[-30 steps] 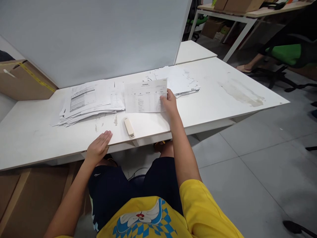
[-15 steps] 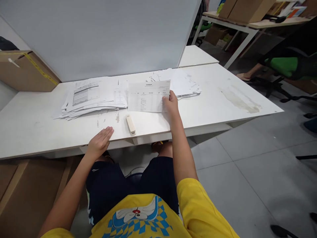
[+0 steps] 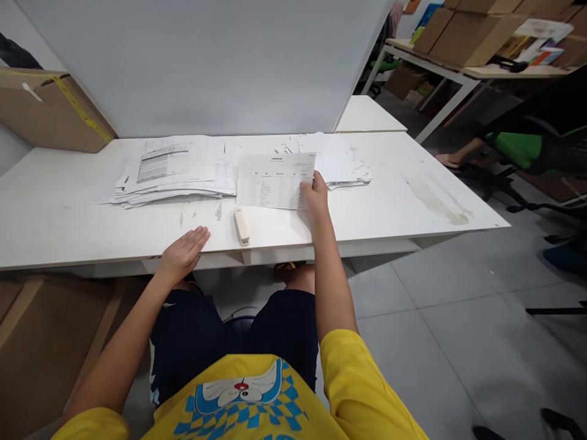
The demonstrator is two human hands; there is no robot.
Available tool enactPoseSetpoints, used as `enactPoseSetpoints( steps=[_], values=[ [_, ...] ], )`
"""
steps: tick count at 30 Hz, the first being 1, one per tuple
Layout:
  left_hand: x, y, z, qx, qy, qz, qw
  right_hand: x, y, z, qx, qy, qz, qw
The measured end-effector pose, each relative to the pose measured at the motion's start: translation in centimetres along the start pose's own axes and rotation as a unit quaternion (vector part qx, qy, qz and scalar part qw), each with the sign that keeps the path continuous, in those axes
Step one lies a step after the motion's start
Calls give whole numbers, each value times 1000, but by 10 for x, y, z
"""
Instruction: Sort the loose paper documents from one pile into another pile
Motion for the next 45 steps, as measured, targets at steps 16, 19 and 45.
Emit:
enactPoseSetpoints(
  steps=[16,19,45],
  values=[
    [-4,-2,1,-29,5,34,999,-6,0,2,0,5,22,1000],
    [-3,-2,1,-18,15,20,1000,-5,0,2,1,9,13,1000],
    [-15,26,22,97,25,-28,995,2,82,-70,-47,-156,9,987]
  ],
)
Point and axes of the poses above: each hand's wrist, its own z-axis towards the middle knuckle, its own y-axis out of the back of the hand, x = y × z, the point moved 1 cm from there along z, towards the middle knuckle, and after that the axes turned 4 degrees about x, right-handed, at the moved point
